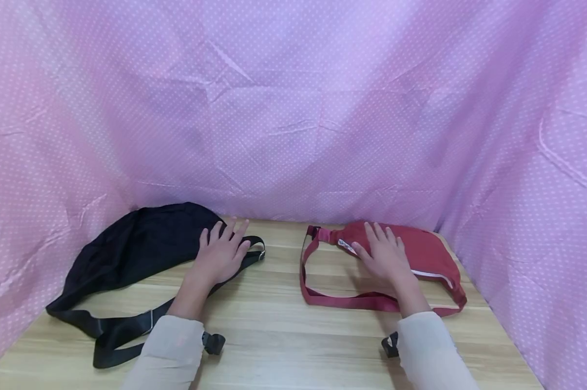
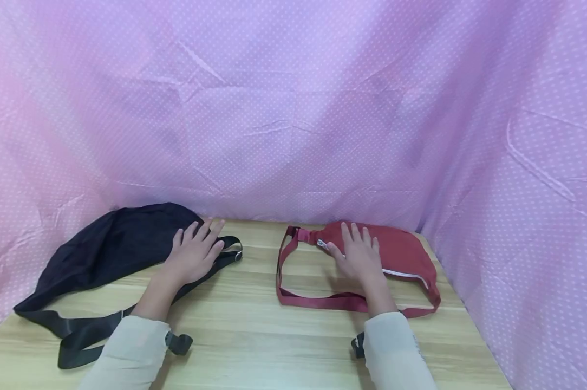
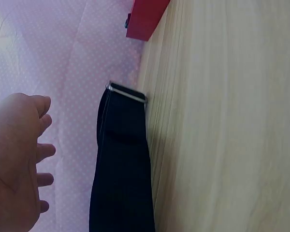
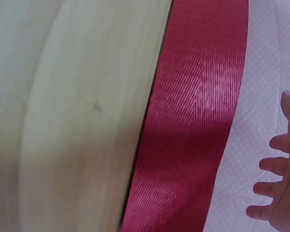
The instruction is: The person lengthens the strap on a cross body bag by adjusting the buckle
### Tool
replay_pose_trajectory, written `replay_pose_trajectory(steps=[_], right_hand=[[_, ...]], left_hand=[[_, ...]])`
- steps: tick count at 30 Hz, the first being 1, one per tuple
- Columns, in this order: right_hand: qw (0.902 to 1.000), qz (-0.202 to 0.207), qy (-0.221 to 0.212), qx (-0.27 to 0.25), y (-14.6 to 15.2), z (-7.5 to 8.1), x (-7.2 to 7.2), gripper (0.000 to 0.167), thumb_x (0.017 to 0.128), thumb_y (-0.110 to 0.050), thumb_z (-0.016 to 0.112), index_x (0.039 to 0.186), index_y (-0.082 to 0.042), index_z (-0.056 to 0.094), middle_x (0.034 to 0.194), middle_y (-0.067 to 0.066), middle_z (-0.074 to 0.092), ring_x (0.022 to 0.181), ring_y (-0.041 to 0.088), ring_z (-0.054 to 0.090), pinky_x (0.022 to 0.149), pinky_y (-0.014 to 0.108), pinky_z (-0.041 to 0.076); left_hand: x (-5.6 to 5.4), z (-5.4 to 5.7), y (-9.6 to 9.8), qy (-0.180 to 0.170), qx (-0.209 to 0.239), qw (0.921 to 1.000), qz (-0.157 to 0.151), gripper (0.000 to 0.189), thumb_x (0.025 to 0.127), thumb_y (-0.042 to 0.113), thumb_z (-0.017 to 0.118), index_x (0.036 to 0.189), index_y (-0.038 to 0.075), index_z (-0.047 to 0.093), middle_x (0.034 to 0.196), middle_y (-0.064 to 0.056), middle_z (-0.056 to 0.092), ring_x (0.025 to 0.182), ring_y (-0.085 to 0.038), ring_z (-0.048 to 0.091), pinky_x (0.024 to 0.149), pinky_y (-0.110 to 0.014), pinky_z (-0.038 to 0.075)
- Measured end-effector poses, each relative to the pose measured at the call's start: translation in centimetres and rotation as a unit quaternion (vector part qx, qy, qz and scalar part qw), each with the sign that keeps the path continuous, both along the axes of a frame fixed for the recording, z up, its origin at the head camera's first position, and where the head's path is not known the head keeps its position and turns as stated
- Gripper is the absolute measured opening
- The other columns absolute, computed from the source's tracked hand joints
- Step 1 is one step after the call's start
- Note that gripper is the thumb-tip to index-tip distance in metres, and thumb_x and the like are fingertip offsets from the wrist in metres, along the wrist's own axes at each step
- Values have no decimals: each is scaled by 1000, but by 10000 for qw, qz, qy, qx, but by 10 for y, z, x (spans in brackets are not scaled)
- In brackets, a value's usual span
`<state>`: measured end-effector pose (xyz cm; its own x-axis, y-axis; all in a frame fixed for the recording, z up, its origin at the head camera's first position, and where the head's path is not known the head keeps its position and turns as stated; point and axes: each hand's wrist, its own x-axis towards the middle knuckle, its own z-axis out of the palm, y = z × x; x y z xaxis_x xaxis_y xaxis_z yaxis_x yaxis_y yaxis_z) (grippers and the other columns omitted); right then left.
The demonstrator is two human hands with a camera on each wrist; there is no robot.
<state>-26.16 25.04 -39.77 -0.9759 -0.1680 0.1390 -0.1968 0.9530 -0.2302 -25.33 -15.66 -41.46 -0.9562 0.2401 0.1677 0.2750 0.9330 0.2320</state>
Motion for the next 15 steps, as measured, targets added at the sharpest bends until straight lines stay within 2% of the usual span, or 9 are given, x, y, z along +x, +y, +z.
replay_pose_trajectory(steps=[3,9,15], right_hand=[[9999,12,-69,-83,6,0,1,77,106,-53,46,161,-3,26,163,29,25,148,54,18,115,72,14],[9989,75,-179,-419,18,-1,5,75,106,-48,50,158,2,30,159,32,30,143,57,25,108,77,23],[9988,276,-16,-400,28,0,9,72,106,-45,52,155,5,36,153,35,38,136,60,35,102,78,30]], left_hand=[[0,-1,7,23,126,9999,-76,59,111,45,30,164,21,23,168,-16,20,151,-48,16,115,-71,5],[-2,-6,30,188,307,9984,-433,58,111,44,35,163,20,27,166,-17,26,146,-49,25,114,-69,14],[-4,-13,60,170,283,9956,-874,57,110,40,38,163,22,27,165,-16,29,146,-46,28,115,-67,18]])
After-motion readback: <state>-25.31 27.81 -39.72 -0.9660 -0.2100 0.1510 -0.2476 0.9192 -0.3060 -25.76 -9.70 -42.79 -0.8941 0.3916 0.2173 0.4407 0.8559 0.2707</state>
